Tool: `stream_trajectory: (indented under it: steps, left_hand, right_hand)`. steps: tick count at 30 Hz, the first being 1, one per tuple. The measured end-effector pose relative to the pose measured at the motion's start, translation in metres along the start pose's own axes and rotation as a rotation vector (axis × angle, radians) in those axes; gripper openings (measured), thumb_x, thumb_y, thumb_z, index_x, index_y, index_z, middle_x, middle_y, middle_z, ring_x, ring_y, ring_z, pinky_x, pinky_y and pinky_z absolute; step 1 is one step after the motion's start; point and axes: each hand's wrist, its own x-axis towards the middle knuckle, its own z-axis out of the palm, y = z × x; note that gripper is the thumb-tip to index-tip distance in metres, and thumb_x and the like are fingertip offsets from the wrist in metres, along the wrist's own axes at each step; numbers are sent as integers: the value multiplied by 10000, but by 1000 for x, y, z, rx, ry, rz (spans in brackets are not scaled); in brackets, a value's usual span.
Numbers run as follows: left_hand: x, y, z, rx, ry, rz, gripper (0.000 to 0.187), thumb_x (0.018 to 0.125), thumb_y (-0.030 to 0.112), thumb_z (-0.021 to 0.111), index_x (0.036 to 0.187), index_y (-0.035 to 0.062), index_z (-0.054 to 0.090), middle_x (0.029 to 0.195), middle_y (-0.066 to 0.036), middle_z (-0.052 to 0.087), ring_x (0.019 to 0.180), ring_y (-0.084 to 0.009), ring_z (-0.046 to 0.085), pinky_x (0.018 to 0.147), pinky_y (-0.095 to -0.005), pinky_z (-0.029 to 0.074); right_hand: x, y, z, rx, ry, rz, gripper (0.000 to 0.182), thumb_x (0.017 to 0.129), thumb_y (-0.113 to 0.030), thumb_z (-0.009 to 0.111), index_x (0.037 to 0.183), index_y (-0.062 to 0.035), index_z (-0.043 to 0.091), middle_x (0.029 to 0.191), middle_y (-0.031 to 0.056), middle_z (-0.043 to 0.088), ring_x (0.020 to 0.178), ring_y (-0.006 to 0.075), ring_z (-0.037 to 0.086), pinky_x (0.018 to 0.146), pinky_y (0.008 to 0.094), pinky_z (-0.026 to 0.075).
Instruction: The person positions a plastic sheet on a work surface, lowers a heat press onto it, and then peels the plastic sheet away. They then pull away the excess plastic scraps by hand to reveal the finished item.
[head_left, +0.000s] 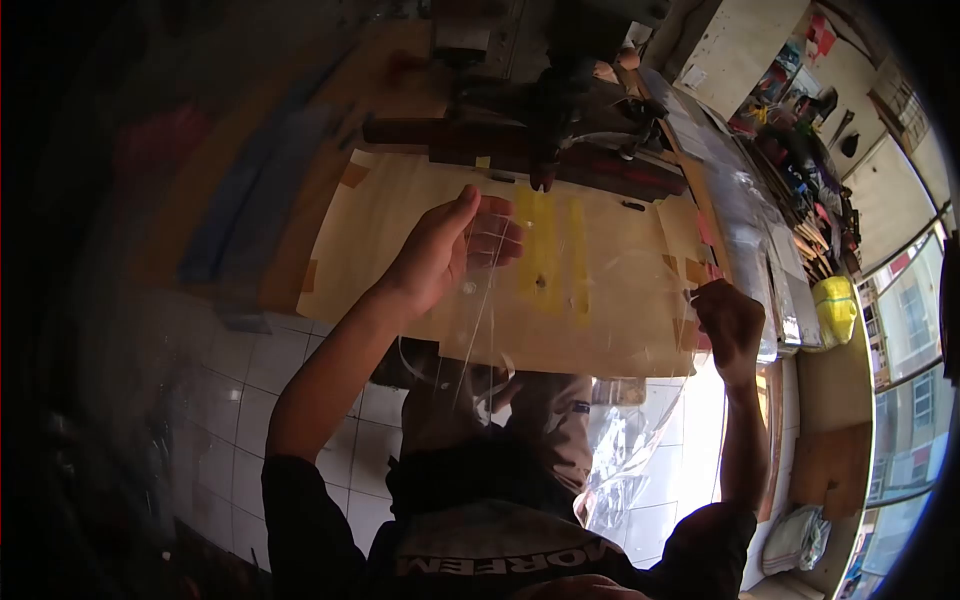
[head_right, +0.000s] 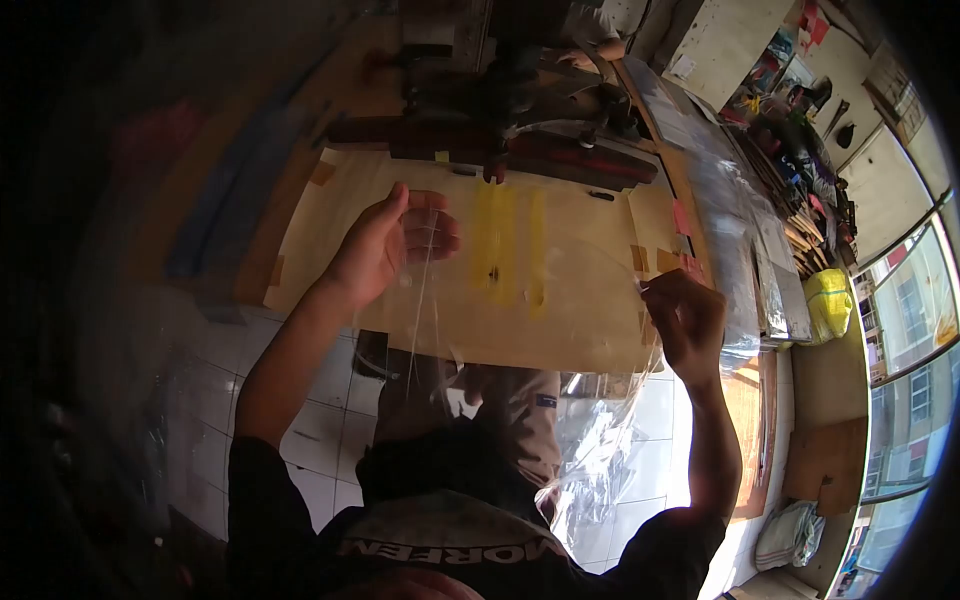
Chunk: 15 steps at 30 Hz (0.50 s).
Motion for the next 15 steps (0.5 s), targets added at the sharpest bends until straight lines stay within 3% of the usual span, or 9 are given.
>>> stream_trajectory:
  steps: [2, 4, 7, 9, 10, 13, 15]
  left_hand:
    - [-6, -10, 3, -85, 18, 35, 421, 936, 421, 474, 1053, 25, 558, 941, -116, 642, 910, -219, 624, 835, -377, 490]
    - [-9, -19, 4, 267, 91, 253, 286, 945, 272, 515, 1019, 1, 567, 902, -86, 640, 842, -165, 627, 757, -304, 498]
    - [-10, -33, 0, 429, 197, 258, 204, 936, 153, 530, 1024, -29, 559, 877, -81, 640, 782, -129, 622, 704, -262, 496]
    - [-13, -26, 7, 440, 219, 229, 181, 934, 134, 528, 1024, -19, 560, 879, -83, 641, 784, -131, 622, 687, -257, 495]
    - [-14, -19, 11, 454, 239, 205, 159, 932, 115, 525, 1024, -10, 561, 882, -85, 642, 786, -133, 622, 670, -253, 495]
    - [-10, -3, 20, 475, 180, 256, 147, 925, 108, 531, 1019, 1, 566, 855, -67, 642, 736, -114, 612, 644, -237, 471]
    - [-6, 11, 28, 529, 175, 271, 145, 919, 84, 528, 1021, -13, 562, 856, -70, 642, 726, -106, 605, 649, -230, 469]
  right_hand:
    - [2, 4, 5, -10, -1, 34, 94, 787, -10, 557, 778, 60, 620, 706, 76, 598, 639, 94, 535, 605, 230, 416]
    - [2, 7, 7, -22, 7, 68, 101, 792, -12, 556, 797, 59, 629, 715, 74, 604, 641, 85, 533, 601, 223, 413]
    - [5, 10, 5, -48, 18, 105, 79, 754, 2, 584, 793, 39, 642, 727, 90, 620, 668, 129, 570, 627, 249, 440]
    - [13, 2, -2, -324, -123, -301, 90, 680, -2, 643, 769, 10, 653, 742, 110, 629, 744, 213, 611, 674, 304, 470]
    - [15, -13, -6, -391, -163, -287, 141, 607, -42, 701, 743, -33, 669, 770, 114, 643, 841, 288, 613, 748, 368, 475]
    - [26, -42, -25, -653, -468, -484, 236, 565, -199, 788, 738, -87, 673, 926, 54, 649, 1003, 275, 554, 901, 443, 400]
    - [28, -55, -30, -778, -500, -487, 268, 560, -242, 795, 747, -96, 672, 981, 46, 634, 1046, 272, 527, 924, 457, 382]
